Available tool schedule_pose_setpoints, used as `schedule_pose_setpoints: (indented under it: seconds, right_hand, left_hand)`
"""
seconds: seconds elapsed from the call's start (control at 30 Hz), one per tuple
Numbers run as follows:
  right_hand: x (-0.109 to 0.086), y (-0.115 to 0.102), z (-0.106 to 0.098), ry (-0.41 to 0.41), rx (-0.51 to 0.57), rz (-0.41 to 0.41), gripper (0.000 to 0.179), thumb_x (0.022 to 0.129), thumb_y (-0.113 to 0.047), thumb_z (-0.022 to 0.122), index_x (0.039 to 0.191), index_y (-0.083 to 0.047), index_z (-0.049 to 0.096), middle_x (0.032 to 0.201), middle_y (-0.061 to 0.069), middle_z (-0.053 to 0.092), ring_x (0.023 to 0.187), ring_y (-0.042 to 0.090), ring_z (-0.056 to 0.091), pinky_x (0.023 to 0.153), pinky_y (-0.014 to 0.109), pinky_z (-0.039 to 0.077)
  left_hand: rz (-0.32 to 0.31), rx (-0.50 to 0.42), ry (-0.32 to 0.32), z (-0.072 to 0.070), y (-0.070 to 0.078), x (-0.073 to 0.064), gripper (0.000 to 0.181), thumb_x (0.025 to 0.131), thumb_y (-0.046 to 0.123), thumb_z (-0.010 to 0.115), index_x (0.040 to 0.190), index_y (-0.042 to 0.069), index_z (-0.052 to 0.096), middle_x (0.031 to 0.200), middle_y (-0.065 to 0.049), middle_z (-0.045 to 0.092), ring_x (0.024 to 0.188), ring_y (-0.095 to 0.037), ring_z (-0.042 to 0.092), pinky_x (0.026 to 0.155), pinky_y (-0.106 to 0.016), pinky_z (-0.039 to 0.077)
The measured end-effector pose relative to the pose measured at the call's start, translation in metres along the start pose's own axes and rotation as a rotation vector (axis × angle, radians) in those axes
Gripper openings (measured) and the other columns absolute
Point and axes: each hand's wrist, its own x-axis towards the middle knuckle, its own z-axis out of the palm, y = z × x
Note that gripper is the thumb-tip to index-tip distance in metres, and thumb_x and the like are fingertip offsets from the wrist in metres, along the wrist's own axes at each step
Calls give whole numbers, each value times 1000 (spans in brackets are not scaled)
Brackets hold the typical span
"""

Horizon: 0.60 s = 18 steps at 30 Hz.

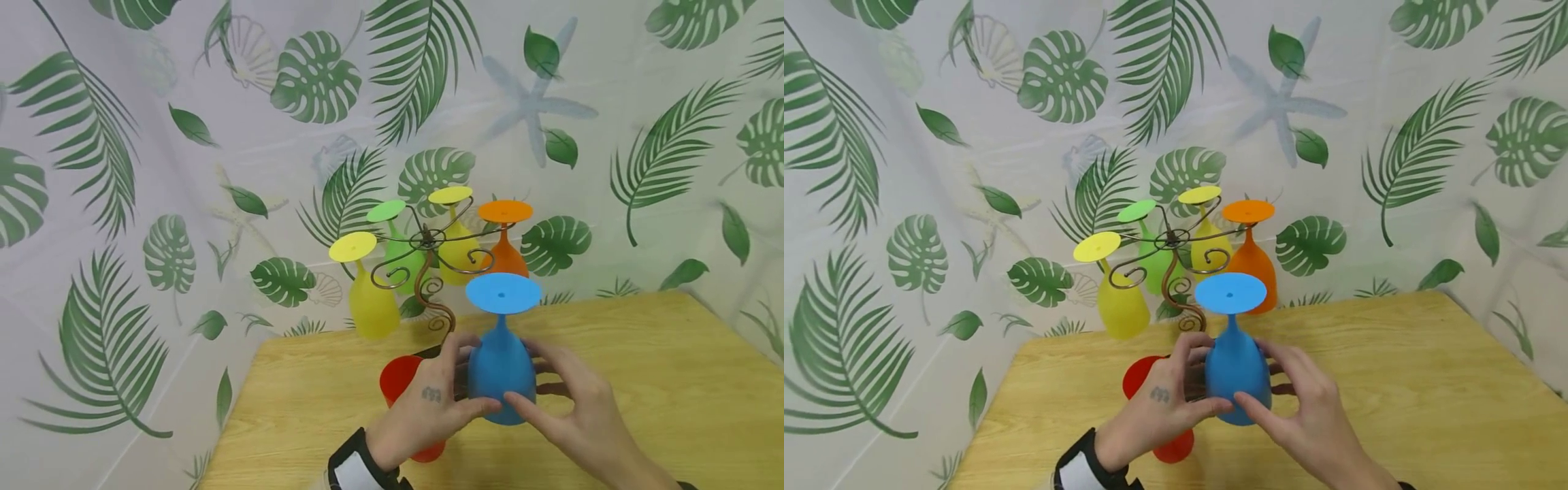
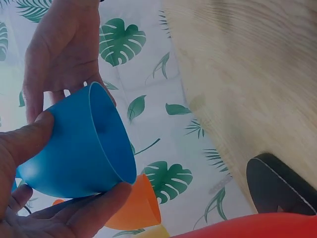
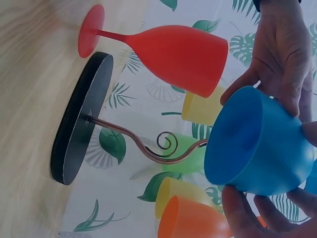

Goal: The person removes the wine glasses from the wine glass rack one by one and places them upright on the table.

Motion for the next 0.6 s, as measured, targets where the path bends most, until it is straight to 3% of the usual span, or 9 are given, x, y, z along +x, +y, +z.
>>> schedule_pose_setpoints:
  seconds: [0.2, 0.33, 0.43, 0.5, 0.57, 0.6]
  right_hand:
    - [-5, 3, 0, -14, -68, -91, 86, 69, -8, 85, 144, -11, 44, 120, 7, 61, 95, 13, 60, 67, 35, 60]
    - [-7, 5, -2, -47, -97, -148, 76, 74, -3, 79, 142, -12, 47, 120, 3, 59, 95, 14, 60, 69, 39, 59]
    - [-9, 7, -5, -83, -74, -182, 64, 82, 10, 67, 140, -11, 51, 115, 0, 58, 94, 12, 57, 73, 29, 56]
    - [-10, 9, -7, -102, -51, -212, 64, 81, 19, 59, 138, -7, 52, 110, 0, 58, 89, 10, 56, 72, 22, 53]
    - [-11, 11, -8, -118, -60, -232, 64, 80, 19, 57, 138, -6, 52, 107, -2, 58, 84, 8, 56, 72, 19, 52]
    - [-11, 12, -8, -129, -65, -242, 55, 86, 11, 58, 139, -6, 51, 105, -2, 58, 82, 7, 56, 70, 19, 54]
  left_hand:
    - [-33, -48, -1, 2, 1, -4, 68, 81, 21, 78, 134, 20, 35, 129, -9, 60, 103, -16, 64, 80, -30, 56]
    - [-58, -65, -11, 2, 1, -5, 65, 81, 26, 78, 132, 22, 38, 123, -8, 64, 97, -13, 66, 70, -23, 58]
    - [-81, -98, -6, 2, 2, -9, 61, 81, 28, 79, 130, 23, 42, 115, -6, 68, 90, -10, 67, 64, -19, 57]
    - [-113, -127, -1, 2, 3, -13, 58, 81, 30, 78, 128, 25, 46, 110, -5, 70, 87, -8, 67, 62, -20, 57]
    - [-147, -163, 4, 2, 4, -16, 54, 81, 31, 78, 127, 26, 49, 108, -4, 71, 86, -8, 67, 62, -21, 57]
    - [-168, -178, 5, 2, 4, -18, 53, 81, 31, 77, 127, 26, 51, 107, -4, 72, 85, -8, 67, 63, -22, 57]
